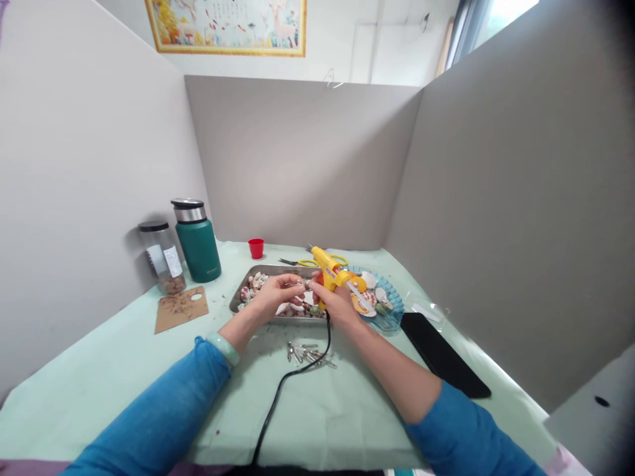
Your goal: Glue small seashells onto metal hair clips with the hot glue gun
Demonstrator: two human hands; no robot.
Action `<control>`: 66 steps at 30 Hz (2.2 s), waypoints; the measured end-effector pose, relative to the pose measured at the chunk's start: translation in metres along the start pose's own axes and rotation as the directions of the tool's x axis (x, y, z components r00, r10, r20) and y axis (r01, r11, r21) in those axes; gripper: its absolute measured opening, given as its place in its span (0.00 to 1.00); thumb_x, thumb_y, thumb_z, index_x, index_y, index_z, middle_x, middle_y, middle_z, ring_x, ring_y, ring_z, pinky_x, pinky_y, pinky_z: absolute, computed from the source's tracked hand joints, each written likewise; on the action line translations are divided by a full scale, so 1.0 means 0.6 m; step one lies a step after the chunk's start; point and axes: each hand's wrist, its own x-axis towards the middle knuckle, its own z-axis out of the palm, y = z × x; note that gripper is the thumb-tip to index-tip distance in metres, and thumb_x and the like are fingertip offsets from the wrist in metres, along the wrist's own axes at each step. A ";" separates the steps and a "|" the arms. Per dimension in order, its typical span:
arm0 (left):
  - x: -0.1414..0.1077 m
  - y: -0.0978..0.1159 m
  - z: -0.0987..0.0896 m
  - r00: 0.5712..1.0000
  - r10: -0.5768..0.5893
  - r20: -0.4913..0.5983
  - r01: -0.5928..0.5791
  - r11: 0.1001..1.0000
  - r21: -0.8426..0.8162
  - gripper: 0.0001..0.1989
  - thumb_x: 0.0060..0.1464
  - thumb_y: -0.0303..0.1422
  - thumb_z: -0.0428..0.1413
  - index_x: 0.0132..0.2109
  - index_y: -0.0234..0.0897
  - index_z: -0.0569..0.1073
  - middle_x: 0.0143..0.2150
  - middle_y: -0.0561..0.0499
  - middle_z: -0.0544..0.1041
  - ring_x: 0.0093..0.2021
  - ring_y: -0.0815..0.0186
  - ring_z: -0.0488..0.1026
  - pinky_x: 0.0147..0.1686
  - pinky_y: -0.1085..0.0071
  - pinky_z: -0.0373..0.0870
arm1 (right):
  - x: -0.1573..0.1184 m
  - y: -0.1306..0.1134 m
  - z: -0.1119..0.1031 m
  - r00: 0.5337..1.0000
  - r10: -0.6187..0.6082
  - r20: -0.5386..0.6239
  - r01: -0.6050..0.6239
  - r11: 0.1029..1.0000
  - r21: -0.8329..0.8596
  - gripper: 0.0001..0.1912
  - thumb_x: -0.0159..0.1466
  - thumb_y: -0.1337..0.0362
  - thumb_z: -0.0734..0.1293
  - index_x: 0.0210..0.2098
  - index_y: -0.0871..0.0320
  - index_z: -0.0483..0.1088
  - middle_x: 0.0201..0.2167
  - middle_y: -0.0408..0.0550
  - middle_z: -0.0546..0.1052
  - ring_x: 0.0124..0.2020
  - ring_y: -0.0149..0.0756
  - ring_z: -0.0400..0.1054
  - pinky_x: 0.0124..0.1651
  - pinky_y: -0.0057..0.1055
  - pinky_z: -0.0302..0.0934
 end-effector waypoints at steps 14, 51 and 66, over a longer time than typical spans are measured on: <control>0.000 0.000 0.000 0.999 -0.045 0.028 0.044 0.999 0.027 0.17 0.40 0.34 0.66 0.38 0.33 0.72 0.28 0.51 0.74 0.28 0.69 0.72 0.31 0.70 0.71 | 0.002 0.000 0.001 1.000 -0.005 -0.026 0.005 1.000 0.017 0.17 0.51 0.59 0.70 0.38 0.56 0.66 0.22 0.37 0.67 0.19 0.26 0.59 0.23 0.25 0.57; -0.001 0.007 0.007 0.999 -0.036 -0.028 0.034 0.997 -0.071 0.12 0.45 0.35 0.63 0.33 0.31 0.72 0.31 0.49 0.76 0.32 0.65 0.76 0.37 0.66 0.71 | 0.007 0.011 -0.001 0.996 0.001 -0.093 -0.004 1.000 -0.029 0.17 0.52 0.61 0.69 0.40 0.56 0.64 0.25 0.38 0.67 0.21 0.27 0.62 0.23 0.26 0.60; -0.004 0.008 0.009 0.995 -0.090 0.050 0.092 0.995 -0.032 0.14 0.43 0.37 0.64 0.31 0.30 0.72 0.30 0.46 0.77 0.34 0.63 0.76 0.39 0.65 0.71 | 0.004 0.002 0.000 0.998 0.029 -0.051 -0.032 0.998 -0.058 0.13 0.52 0.62 0.69 0.37 0.56 0.66 0.22 0.39 0.67 0.19 0.28 0.61 0.22 0.28 0.58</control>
